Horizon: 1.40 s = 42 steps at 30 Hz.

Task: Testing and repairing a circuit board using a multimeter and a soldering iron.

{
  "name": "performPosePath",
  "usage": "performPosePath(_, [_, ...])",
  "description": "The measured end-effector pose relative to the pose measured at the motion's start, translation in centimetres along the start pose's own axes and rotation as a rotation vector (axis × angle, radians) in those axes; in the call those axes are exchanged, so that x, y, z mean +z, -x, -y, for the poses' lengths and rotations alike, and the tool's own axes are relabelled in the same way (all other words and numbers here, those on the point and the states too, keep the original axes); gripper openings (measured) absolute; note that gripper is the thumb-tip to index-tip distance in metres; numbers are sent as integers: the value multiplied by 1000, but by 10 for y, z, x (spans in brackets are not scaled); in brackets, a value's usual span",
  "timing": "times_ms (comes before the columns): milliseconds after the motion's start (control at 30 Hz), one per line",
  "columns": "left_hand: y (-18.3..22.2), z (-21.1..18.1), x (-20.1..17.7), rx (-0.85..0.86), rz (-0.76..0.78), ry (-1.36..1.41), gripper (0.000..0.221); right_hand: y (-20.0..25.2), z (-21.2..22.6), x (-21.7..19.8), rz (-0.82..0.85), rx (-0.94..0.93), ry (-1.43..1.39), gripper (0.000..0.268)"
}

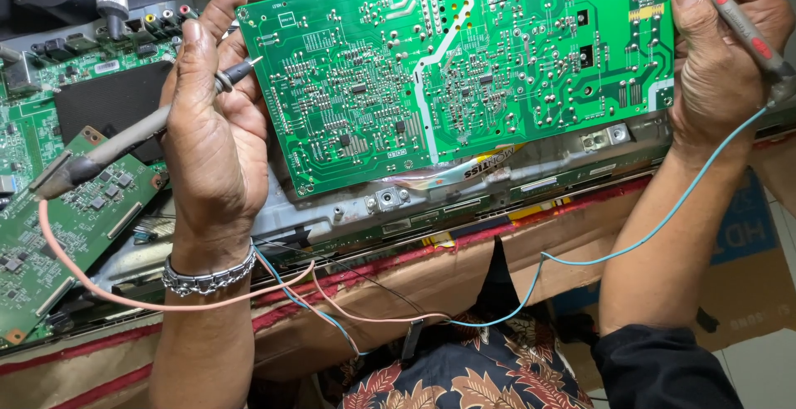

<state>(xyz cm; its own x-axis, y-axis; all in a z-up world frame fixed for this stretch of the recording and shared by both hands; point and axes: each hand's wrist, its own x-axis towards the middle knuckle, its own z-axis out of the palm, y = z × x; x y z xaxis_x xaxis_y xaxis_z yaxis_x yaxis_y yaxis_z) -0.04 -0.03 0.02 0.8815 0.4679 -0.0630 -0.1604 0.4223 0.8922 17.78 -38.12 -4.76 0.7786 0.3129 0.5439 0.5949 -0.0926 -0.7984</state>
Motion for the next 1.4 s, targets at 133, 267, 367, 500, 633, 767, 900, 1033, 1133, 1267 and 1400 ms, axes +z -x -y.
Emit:
performPosePath(133, [-1,1,0,2,1,12,55,0,0,-2,17,-12,15,18])
performPosePath(267, [0,-1,2,-4,-7,-20,57,1,-4,-4,-6,14,27,14])
performPosePath(367, [0,0,1,4,-4,-10,55,1,-2,-2,-14,24,1,16])
performPosePath(500, [1,0,2,19,12,-4,53,1,0,-1,-4,10,10,16])
performPosePath(633, [2,-3,5,-2,-6,-22,55,2,-3,-2,-31,33,6,16])
performPosePath(767, [2,-2,4,2,0,-15,55,2,-4,-2,-41,35,12,14])
performPosePath(900, [0,-1,4,2,-17,-6,55,1,-2,-1,-24,28,-2,15])
performPosePath(1033, [2,-4,6,-3,-21,-20,56,0,2,2,-37,53,-37,16])
performPosePath(1133, [1,-2,5,-1,-20,-4,55,3,-3,-2,-71,83,-22,15])
performPosePath(1267, [2,-3,6,-4,-18,-27,57,2,-3,-3,-35,43,1,15])
performPosePath(1400, [2,-2,5,4,-7,-23,55,1,-3,-2,-32,23,-2,16])
